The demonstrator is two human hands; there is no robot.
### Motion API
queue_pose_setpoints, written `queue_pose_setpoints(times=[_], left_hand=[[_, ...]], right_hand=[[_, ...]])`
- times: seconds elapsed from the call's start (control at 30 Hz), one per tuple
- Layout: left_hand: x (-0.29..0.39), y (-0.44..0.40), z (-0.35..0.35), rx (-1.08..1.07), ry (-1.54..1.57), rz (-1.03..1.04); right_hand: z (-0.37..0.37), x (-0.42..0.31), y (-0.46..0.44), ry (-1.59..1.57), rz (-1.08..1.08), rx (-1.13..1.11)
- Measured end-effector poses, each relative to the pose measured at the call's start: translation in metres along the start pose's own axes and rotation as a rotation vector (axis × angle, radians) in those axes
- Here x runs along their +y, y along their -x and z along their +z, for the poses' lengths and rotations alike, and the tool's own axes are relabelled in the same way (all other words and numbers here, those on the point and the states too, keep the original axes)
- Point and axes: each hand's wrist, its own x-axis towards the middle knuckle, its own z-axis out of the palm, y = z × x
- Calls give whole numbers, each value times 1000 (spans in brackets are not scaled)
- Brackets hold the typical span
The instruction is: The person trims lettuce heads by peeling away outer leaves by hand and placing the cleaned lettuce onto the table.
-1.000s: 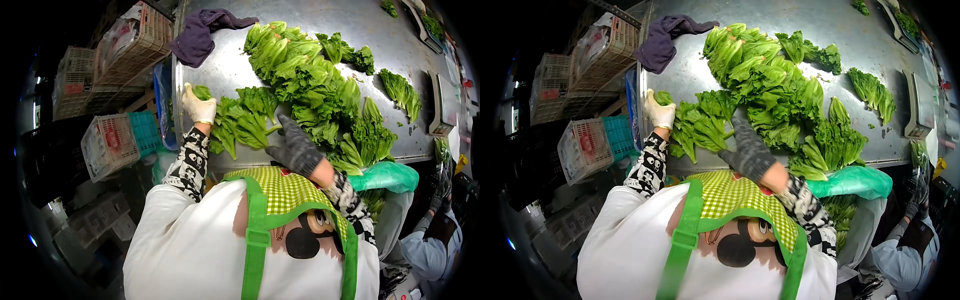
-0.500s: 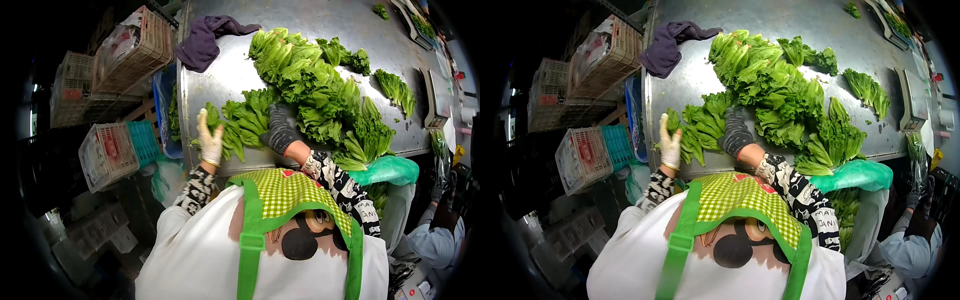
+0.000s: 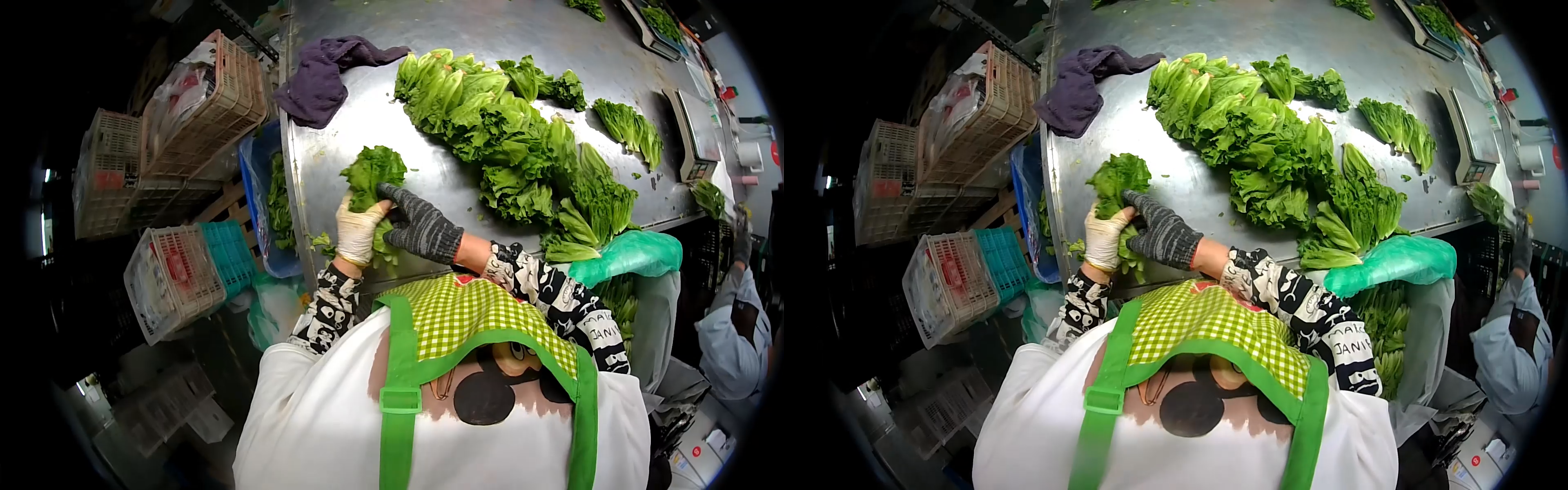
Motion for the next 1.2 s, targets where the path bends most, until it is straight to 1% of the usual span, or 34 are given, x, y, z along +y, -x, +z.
queue_pose_setpoints(times=[0.03, 0.07, 0.13, 0.17, 0.23, 0.27, 0.33, 0.4, 0.47, 0.5, 0.53, 0.6, 0.63, 0.67, 0.7, 0.73, 0.77, 0.8, 0.83, 0.87, 0.93, 1.0, 1.07, 1.13, 1.2], left_hand=[[7, 2, -1, 24, 31, 29], [8, 0, -14, 37, -30, -4], [27, 2, -22, 169, -19, 42], [38, 1, -30, 214, -1, 83], [65, 1, -55, 296, -7, 140], [71, -4, -84, 327, -82, 199], [92, -4, -120, 428, -135, 251], [115, -4, -140, 534, -224, 296], [119, -14, -171, 540, -280, 455], [115, -22, -197, 579, -359, 472], [109, -30, -223, 619, -441, 487], [96, -45, -261, 782, -799, 481], [80, -60, -303, 785, -948, 373], [68, -65, -306, 845, -921, 329], [71, -61, -287, 822, -1083, 425], [74, -60, -270, 786, -1242, 523], [73, -64, -265, 749, -1113, 491], [70, -65, -259, 654, -1183, 495], [66, -63, -253, 556, -1250, 495], [73, -54, -228, 458, -1314, 497], [83, -24, -157, 148, -1046, 374], [86, 5, -106, -173, -1139, 310], [76, 27, -74, -321, -1418, 370], [58, 37, -60, -335, -1443, 542], [27, 35, -82, -295, -1402, 652]], right_hand=[[0, -8, 2, -3, -43, -7], [1, -15, 6, -5, -86, -17], [6, -30, 13, -14, -170, -40], [3, -38, 19, 66, -262, -29], [-3, -44, 30, 43, -271, -3], [-6, -45, 35, 26, -277, 1], [-18, -48, 49, 190, -189, 45], [-24, -36, 63, 297, -240, 128], [-29, -29, 77, 329, -115, 108], [-28, -23, 83, 223, 42, 93], [-30, -17, 86, 335, -31, 94], [-30, -7, 93, 178, 102, 150], [-29, -8, 93, 124, 139, 161], [-28, -11, 94, 71, 178, 178], [-29, -12, 95, 18, 220, 201], [-30, -10, 96, 164, 150, 197], [-32, -8, 94, 310, 85, 194], [-34, -8, 94, 456, 26, 189], [-35, -11, 96, 413, 74, 179], [-35, -7, 97, 443, 50, 199], [-34, 4, 98, 502, -5, 232], [-32, -7, 95, 520, 28, 198], [-30, -17, 97, 524, 69, 214], [-31, 0, 106, 622, -12, 252], [-35, -2, 110, 763, -16, 273]])
